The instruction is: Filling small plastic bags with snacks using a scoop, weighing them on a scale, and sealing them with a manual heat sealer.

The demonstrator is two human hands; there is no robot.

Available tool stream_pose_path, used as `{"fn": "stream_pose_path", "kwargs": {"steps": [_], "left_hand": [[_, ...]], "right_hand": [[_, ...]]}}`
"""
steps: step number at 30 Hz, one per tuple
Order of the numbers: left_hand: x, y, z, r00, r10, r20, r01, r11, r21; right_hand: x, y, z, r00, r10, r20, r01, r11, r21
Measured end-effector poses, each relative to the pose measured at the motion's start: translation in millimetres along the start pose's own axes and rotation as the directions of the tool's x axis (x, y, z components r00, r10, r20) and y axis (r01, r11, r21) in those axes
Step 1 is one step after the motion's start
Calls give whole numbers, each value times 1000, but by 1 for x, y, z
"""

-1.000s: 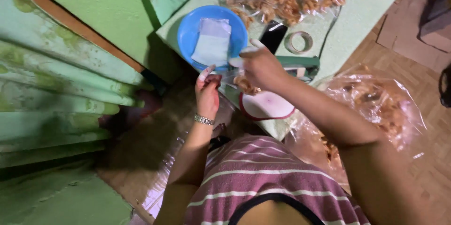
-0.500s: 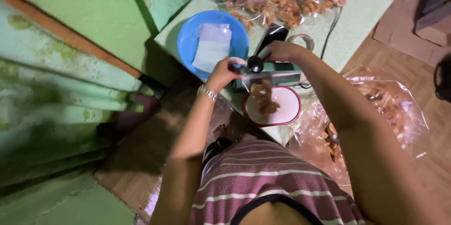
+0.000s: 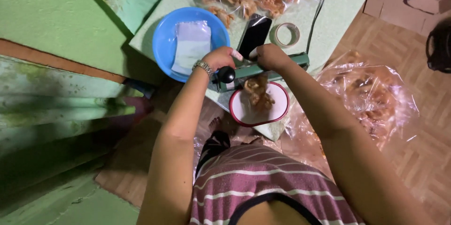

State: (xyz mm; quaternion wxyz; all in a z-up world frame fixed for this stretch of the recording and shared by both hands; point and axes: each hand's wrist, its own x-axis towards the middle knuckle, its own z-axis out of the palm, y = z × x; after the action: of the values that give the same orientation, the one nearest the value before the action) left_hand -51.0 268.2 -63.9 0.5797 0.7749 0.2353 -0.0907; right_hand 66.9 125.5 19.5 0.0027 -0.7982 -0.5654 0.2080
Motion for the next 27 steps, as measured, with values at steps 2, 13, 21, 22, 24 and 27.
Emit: {"fn": "stream_pose_path", "kwargs": {"steps": [2,13,21,22,24,27], "left_hand": [[-8,9,-3,1000,-7,-26,6,1000,-31],[-56,64,-6,962,3,-272,83,948,307],[-62,71,17,856,-39,-515,311,835,454],[-62,73,15,854,-34,-520,305,841,446],[-64,76,13,849,-27,-527,300,847,439],[-66,81,11,844,-47,-534,296,872,390]], "right_hand": [[4,8,6,999,-5,-54,5,1000,11],[2,15,13,984,46,-173,-42,999,29],[-14,3,1,973,18,-231,4,995,96],[-19,-4,-7,905,50,-422,69,963,261],[-39,-8,-14,800,114,-589,167,901,401],[-81,8,-1,674,301,-675,240,774,586]]}}
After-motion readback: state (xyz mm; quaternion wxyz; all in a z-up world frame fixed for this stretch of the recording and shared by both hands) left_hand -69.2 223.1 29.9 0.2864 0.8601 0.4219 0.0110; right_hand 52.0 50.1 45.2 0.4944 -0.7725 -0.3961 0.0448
